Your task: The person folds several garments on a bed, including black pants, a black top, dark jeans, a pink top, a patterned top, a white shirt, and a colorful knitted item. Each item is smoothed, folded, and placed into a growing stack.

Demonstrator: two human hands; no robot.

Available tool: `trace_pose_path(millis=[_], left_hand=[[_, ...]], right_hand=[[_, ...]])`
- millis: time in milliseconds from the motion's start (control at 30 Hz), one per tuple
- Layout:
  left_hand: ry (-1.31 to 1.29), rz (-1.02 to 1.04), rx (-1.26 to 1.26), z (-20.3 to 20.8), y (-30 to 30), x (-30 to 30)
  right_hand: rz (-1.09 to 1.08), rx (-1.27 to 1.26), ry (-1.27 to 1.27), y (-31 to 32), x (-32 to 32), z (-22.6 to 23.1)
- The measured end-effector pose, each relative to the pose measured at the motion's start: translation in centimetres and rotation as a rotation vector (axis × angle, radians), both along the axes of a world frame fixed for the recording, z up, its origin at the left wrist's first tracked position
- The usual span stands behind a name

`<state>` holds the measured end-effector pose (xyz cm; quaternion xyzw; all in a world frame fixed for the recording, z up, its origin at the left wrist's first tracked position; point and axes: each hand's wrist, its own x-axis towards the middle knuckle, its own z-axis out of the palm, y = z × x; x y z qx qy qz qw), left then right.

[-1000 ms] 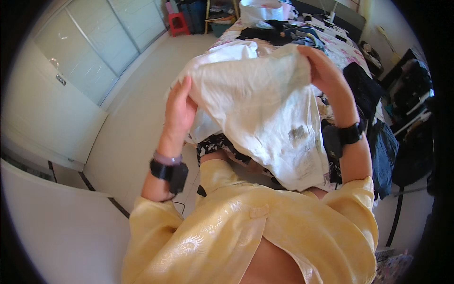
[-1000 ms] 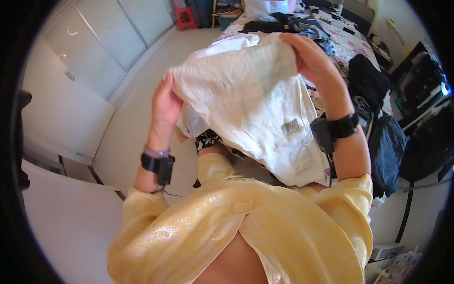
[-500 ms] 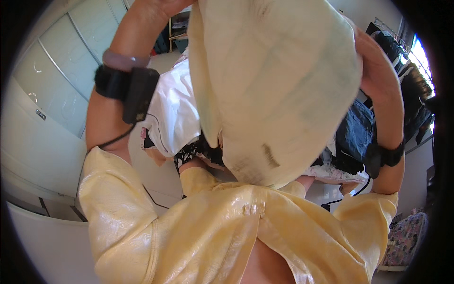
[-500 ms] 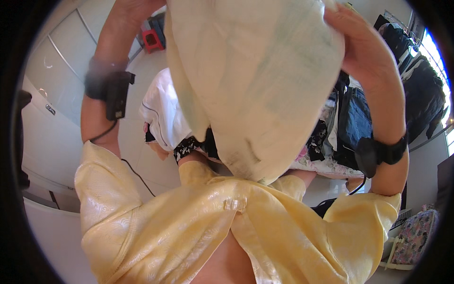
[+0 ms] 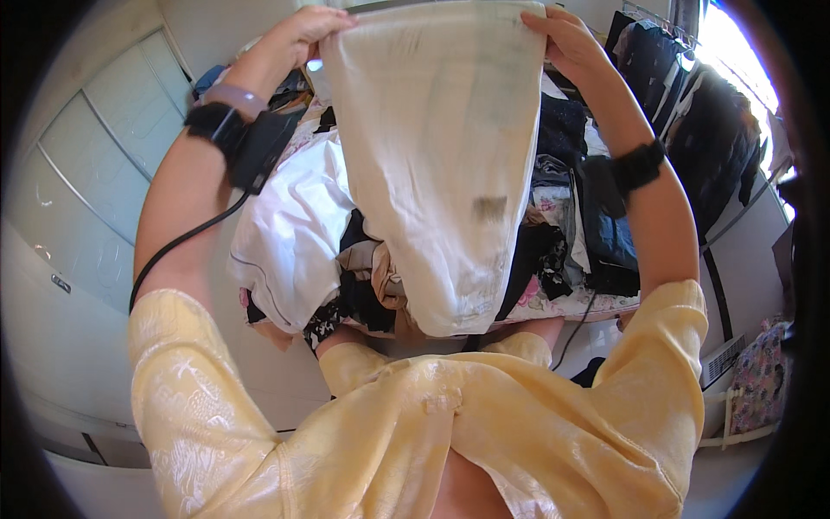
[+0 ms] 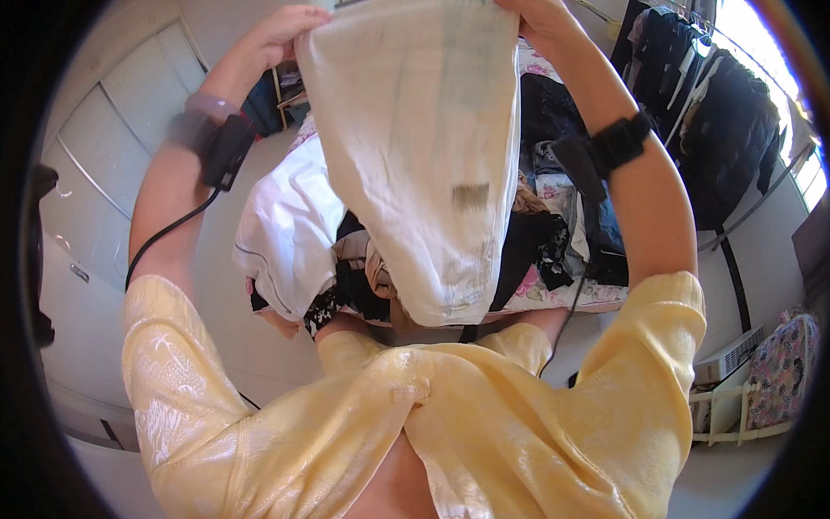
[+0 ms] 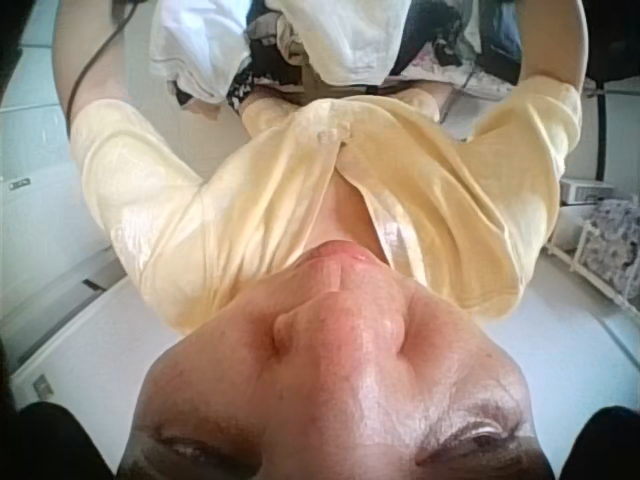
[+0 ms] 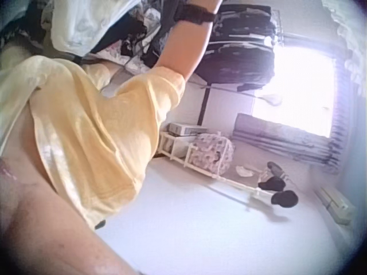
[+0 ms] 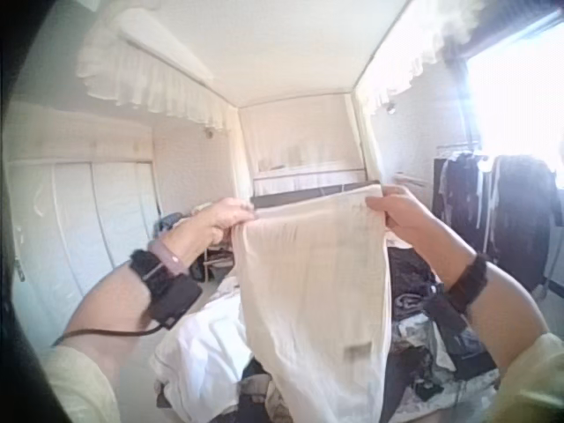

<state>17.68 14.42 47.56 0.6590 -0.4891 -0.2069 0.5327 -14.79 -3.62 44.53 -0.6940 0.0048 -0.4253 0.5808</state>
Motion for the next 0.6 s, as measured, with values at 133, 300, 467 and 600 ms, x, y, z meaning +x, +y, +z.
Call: trace_pose_path(millis=[133,300,467,600], left_hand=[[-0.276,-0.034,-0.556,8.8,-3.2,-0.8],[0.016,-0.208,-0.648,11.3,4.6,-6.5],[-0.059,-0.152,-0.418,-3.6,17.2,-10.8],[0.123,-0.241,0.143,-12.2,25.9,-13.3]], right_hand=[[-0.217,-0.188,-0.246,0.7,-0.2,4.4],[-0.538,-0.495,-0.268,5.6,-7.7,2.5],[-0.217,-0.463,0.137,10.9,-11.5,-4.4],[0.346,-0.233,0.443,19.1,-15.3,-13.0]])
